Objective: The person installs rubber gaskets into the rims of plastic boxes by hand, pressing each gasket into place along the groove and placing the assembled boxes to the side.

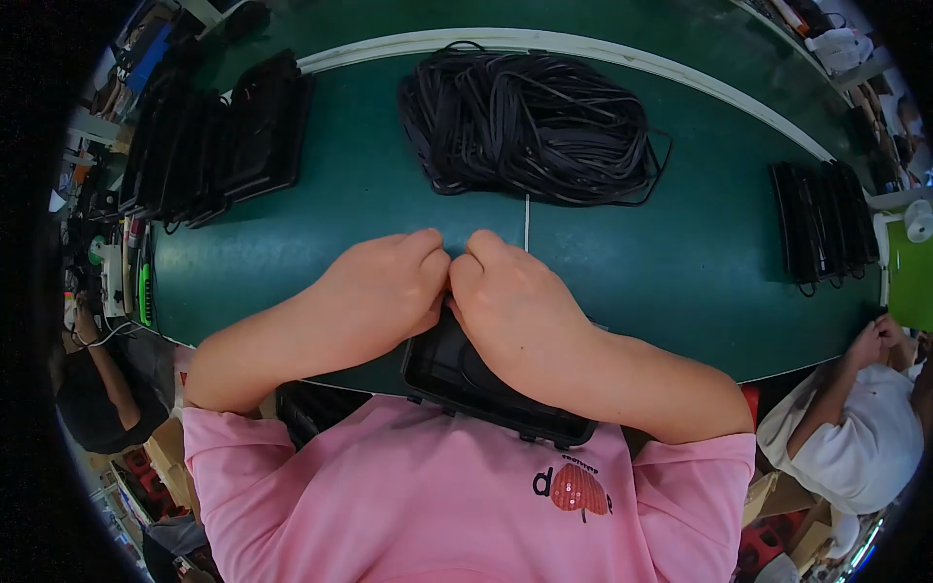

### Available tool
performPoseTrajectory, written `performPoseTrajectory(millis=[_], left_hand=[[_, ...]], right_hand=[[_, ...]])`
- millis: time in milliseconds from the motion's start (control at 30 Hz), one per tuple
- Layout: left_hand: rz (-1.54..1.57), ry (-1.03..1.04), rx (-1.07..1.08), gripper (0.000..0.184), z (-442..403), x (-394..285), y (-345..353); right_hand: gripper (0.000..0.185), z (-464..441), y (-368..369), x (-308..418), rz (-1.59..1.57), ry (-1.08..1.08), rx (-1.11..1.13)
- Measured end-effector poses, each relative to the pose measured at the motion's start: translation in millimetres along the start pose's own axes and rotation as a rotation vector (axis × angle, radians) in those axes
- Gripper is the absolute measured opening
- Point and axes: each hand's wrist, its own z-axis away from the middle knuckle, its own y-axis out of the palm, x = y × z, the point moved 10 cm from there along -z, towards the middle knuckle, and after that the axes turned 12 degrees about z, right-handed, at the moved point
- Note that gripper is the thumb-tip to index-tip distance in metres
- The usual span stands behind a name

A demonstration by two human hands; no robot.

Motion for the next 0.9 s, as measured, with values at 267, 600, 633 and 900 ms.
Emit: performPoseTrajectory(millis=[267,600,633,900], left_hand=[[0.541,-0.281,-0.324,0.022,31,29,1],[1.013,-0.515,-0.417,0.022,53,54,25],[1.15,-0.583,-0.395,0.019,54,62,38],[1.414,-0.745,-0.159,0.02,43,74,47]], right_hand=[[0.015,0,-10,-3,-0.05,0.049,-0.074],[0.012,-6,-18,-6,-0.133,0.065,0.032],[0.012,-8,-17,-7,-0.13,0.062,0.038],[0.013,-22,-10,-6,-0.067,-0.001,0.108]])
